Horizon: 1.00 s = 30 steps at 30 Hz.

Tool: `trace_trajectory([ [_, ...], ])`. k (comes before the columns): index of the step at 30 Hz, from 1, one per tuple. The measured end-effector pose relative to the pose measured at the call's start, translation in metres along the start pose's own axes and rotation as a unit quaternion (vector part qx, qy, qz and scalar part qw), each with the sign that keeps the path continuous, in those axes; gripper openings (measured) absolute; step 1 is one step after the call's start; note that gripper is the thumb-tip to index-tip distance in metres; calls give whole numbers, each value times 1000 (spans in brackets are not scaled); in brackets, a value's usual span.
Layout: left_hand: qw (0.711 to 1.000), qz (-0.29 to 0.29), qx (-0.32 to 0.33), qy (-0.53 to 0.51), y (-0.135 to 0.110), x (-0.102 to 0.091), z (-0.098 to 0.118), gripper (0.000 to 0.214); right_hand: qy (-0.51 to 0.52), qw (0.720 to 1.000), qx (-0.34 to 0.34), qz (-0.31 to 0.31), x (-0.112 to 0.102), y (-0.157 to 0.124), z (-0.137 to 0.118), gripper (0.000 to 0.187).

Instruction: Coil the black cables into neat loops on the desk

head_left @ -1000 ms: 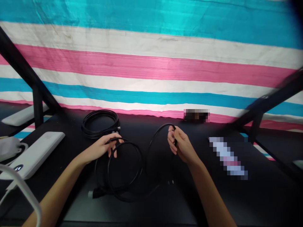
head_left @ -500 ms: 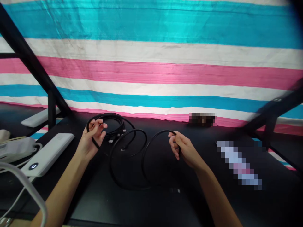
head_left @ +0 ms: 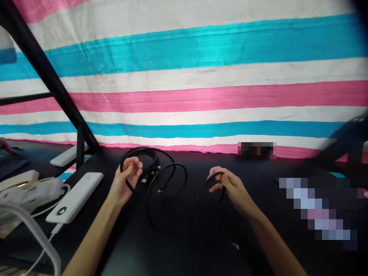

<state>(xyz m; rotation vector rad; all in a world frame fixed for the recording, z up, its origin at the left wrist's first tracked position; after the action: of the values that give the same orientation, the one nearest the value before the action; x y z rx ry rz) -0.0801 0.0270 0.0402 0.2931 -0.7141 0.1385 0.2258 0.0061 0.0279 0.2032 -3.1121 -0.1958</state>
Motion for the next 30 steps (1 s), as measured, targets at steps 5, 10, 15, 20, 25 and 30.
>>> trace_trajectory([
  [5, 994, 47, -93, -15, -11, 11, -19, 19, -29, 999, -7, -19, 8, -3, -6, 31],
  [10, 981, 92, -164, 42, -22, 22, -29, 23, 3, 995, 48, -89, 22, -7, -9, 34],
  [15, 978, 85, -164, 93, -25, 24, -31, 29, 27, 986, 99, -135, 28, -5, -2, 39],
  [20, 985, 14, -158, 71, -23, 24, -29, 35, 54, 981, 139, -125, 26, -4, 0, 39],
  [25, 967, -91, -174, 163, -21, 21, -28, 42, 137, 985, 93, -39, 20, 0, -3, 35],
  [30, 929, -176, -178, 273, -23, 34, -36, 52, 110, 992, 56, 24, 15, 1, -6, 41],
])
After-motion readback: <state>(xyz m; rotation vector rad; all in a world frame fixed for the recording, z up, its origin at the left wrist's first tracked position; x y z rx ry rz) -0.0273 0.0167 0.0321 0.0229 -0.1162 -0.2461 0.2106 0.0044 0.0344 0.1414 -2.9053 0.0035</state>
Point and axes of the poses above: each hand's wrist, its own y-axis towards the middle knuckle, its own x-axis out of the palm, z = x × y, the point moved 1 cm from there along y, towards the middle knuckle, and after that the axes turned 7 degrees about x, right-handed, at the moved point
